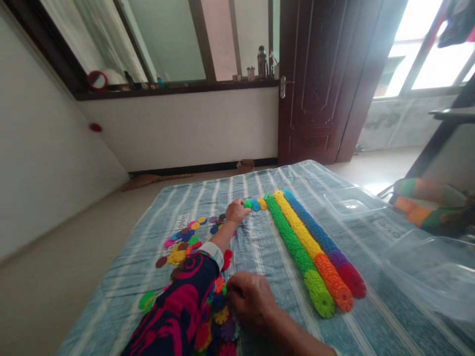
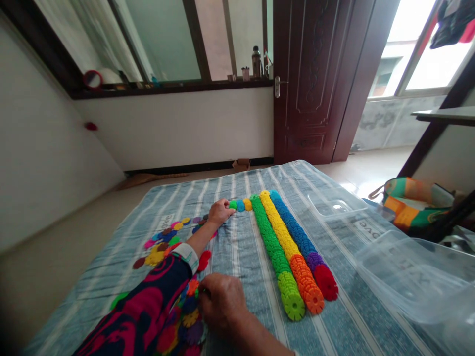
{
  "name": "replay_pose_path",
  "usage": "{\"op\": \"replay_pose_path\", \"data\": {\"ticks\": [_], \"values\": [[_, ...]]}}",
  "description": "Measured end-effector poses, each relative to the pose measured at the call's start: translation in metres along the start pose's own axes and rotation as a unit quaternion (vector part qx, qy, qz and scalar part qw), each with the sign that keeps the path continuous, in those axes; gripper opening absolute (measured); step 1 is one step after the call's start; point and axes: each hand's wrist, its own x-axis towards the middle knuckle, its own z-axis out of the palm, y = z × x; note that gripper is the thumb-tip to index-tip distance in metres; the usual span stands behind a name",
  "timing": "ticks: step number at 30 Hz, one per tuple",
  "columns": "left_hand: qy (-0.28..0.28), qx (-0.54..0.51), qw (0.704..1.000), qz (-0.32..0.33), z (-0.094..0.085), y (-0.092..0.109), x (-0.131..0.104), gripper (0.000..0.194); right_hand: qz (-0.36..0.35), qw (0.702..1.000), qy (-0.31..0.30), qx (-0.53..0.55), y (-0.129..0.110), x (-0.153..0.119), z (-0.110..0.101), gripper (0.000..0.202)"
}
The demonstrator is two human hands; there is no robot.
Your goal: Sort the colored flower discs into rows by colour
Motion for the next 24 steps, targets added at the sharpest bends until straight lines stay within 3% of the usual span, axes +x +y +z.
{"op": "replay_pose_path", "data": {"ticks": [14, 24], "values": [[0.015, 0.001, 1.000, 0.014, 0.0042, 0.0013, -0.0022, 0.026, 0.000, 1.000, 0.005, 0.005, -0.0038, -0.0019, -0.0035, 0.017], [0.005, 0.010, 0.999, 0.047, 0.0055, 0.0010, -0.0031, 0.039, 0.000, 1.000, 0.007, -0.001, -0.0024, -0.0023, -0.0017, 0.016]]}}
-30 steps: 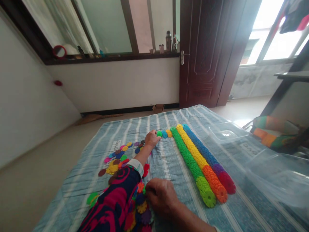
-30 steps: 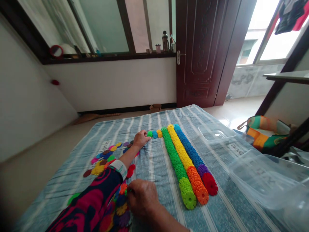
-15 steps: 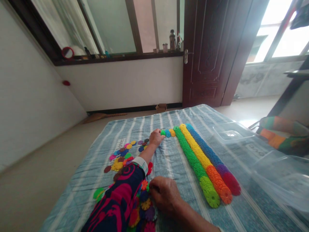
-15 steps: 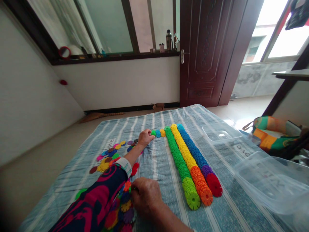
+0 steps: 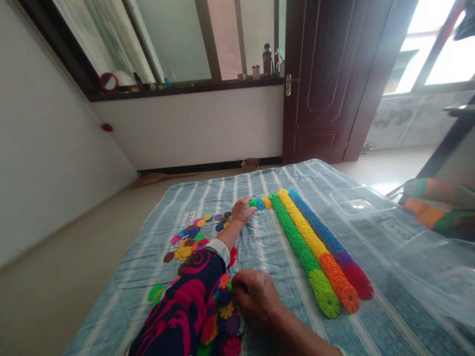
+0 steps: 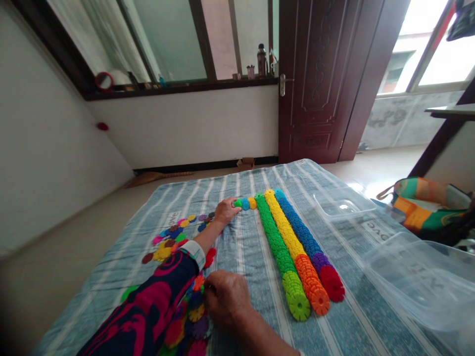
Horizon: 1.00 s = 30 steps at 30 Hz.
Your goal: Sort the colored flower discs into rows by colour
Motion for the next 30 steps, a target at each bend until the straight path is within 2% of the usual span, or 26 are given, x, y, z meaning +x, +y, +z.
{"op": "replay_pose_path", "data": {"ticks": [14, 21, 25, 30], "values": [[-0.008, -0.002, 1.000, -0.006, 0.000, 0.000, 0.000, 0.035, 0.004, 1.000, -0.006, -0.004, 0.001, 0.001, 0.001, 0.015], [-0.006, 0.012, 1.000, -0.001, -0.011, 0.002, -0.004, 0.036, 0.004, 1.000, -0.004, 0.017, 0.001, 0.000, 0.000, 0.015], [-0.006, 0.085, 0.996, 0.041, -0.027, 0.002, -0.022, 0.029, 0.000, 1.000, -0.003, 0.028, 0.001, -0.002, 0.000, 0.016], [-0.045, 0.146, 0.985, 0.083, -0.056, -0.004, -0.070, 0.024, -0.002, 0.999, -0.001, 0.038, 0.005, -0.004, 0.001, 0.018]]}}
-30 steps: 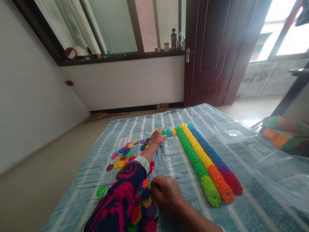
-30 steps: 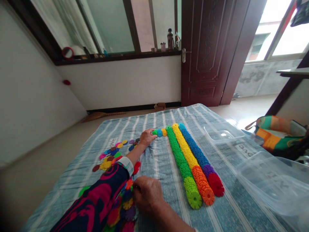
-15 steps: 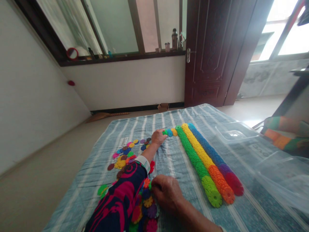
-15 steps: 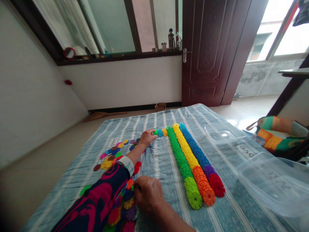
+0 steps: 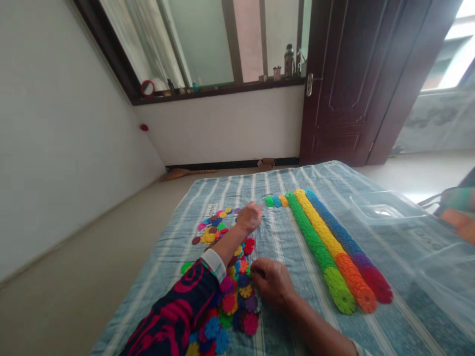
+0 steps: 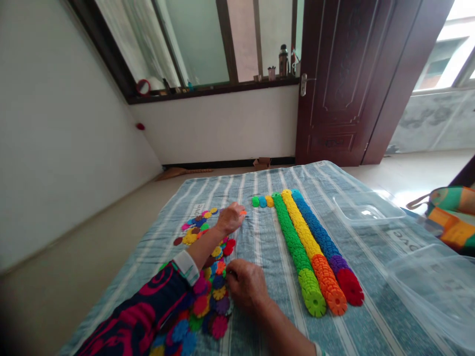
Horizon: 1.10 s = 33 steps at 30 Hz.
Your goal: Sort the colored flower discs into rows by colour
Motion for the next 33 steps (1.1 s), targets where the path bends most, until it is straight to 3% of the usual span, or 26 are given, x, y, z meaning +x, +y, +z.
{"op": "replay_pose_path", "data": {"ticks": [8, 12, 22, 33], "values": [[0.044, -0.057, 0.995, -0.064, -0.030, -0.050, -0.114, 0.016, -0.002, 1.000, -0.005, 0.007, 0.007, -0.003, 0.001, 0.017], [0.059, -0.085, 0.989, -0.102, -0.033, -0.069, -0.150, 0.011, -0.003, 1.000, -0.002, 0.004, 0.008, -0.004, 0.000, 0.017], [0.107, -0.189, 0.968, -0.126, -0.006, -0.074, -0.170, 0.023, -0.008, 1.000, -0.003, 0.021, 0.010, -0.006, -0.002, 0.018], [0.090, -0.188, 0.969, -0.130, -0.005, -0.071, -0.175, 0.027, -0.005, 1.000, -0.001, 0.018, 0.011, -0.009, -0.003, 0.018]]}}
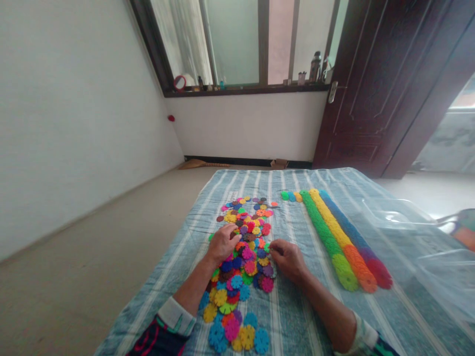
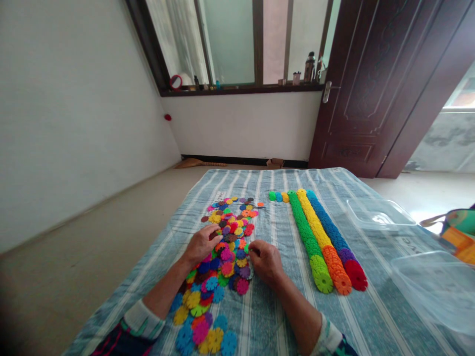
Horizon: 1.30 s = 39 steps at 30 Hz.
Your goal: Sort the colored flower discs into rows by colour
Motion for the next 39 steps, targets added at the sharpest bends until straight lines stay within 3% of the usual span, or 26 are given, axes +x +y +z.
{"op": "replay_pose_path", "data": {"ticks": [13, 26, 39], "values": [[-0.007, 0.010, 1.000, 0.025, -0.0001, 0.0056, -0.0033, 0.014, 0.001, 1.000, 0.006, -0.002, 0.0022, -0.0031, 0.0011, 0.018], [-0.002, 0.026, 0.999, 0.037, 0.0066, 0.0002, -0.0047, 0.012, 0.003, 1.000, 0.014, -0.012, 0.0000, -0.0035, 0.0015, 0.018], [-0.008, 0.030, 0.999, 0.040, 0.0006, 0.0073, -0.0067, 0.011, -0.002, 1.000, 0.019, -0.021, 0.0019, -0.0026, 0.0043, 0.019]]}}
